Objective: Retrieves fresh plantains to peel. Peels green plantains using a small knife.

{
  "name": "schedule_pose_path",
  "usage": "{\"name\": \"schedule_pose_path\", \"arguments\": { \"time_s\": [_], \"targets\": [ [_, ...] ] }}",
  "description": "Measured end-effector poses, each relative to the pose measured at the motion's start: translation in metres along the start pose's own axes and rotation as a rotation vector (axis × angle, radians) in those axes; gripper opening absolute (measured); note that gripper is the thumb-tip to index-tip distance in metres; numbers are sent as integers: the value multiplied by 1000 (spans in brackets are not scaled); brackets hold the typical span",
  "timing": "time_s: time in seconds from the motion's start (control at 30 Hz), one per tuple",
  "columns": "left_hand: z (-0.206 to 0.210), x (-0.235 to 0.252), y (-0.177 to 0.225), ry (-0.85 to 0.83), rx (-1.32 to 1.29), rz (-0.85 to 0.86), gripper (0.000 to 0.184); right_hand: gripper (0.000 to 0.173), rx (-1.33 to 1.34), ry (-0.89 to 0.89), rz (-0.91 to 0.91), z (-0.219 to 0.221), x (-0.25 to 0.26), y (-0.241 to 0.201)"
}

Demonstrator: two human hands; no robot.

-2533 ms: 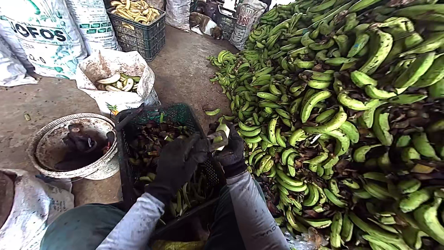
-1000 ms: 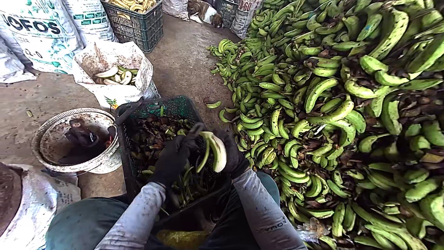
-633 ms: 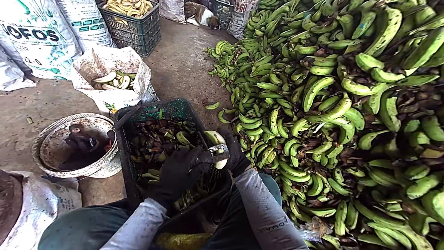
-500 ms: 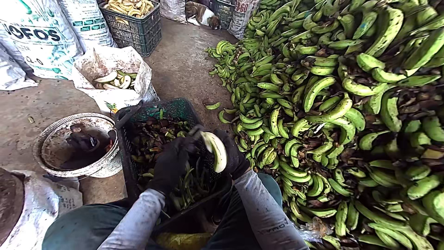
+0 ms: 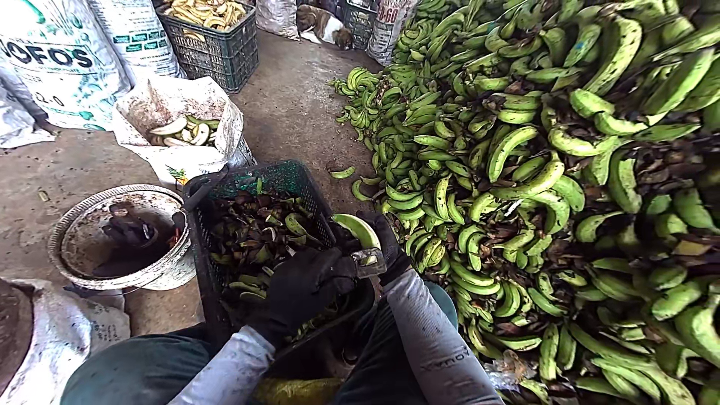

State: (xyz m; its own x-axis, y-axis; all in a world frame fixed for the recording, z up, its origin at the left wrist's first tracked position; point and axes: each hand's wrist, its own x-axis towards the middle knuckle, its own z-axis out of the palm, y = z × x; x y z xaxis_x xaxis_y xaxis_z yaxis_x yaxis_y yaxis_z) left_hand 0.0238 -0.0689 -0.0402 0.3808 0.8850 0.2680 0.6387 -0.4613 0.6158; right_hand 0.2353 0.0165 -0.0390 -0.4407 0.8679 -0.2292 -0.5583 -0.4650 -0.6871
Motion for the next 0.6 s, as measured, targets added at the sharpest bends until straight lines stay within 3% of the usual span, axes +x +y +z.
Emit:
{"name": "schedule_pose_path", "arguments": {
  "time_s": [0.13, 0.23, 0.33, 0.43, 0.6],
  "targets": [
    [-3, 13, 2, -28, -51, -284, 54, 46, 12, -45, -9, 17, -2, 15],
    [-18, 22, -21, 81, -113, -516, 40, 46, -61, -90, 6, 19, 0, 19],
    [-42, 16, -36, 176, -202, -628, 43, 49, -80, -62, 59, 14, 0, 12],
    [-51, 6, -34, 93, -337, -530, 43, 51, -8, -2, 79, 9, 1, 4],
    [-25, -5, -1, -168, -447, -193, 51, 48, -12, 149, -89, 6, 1, 2]
  ]
}}
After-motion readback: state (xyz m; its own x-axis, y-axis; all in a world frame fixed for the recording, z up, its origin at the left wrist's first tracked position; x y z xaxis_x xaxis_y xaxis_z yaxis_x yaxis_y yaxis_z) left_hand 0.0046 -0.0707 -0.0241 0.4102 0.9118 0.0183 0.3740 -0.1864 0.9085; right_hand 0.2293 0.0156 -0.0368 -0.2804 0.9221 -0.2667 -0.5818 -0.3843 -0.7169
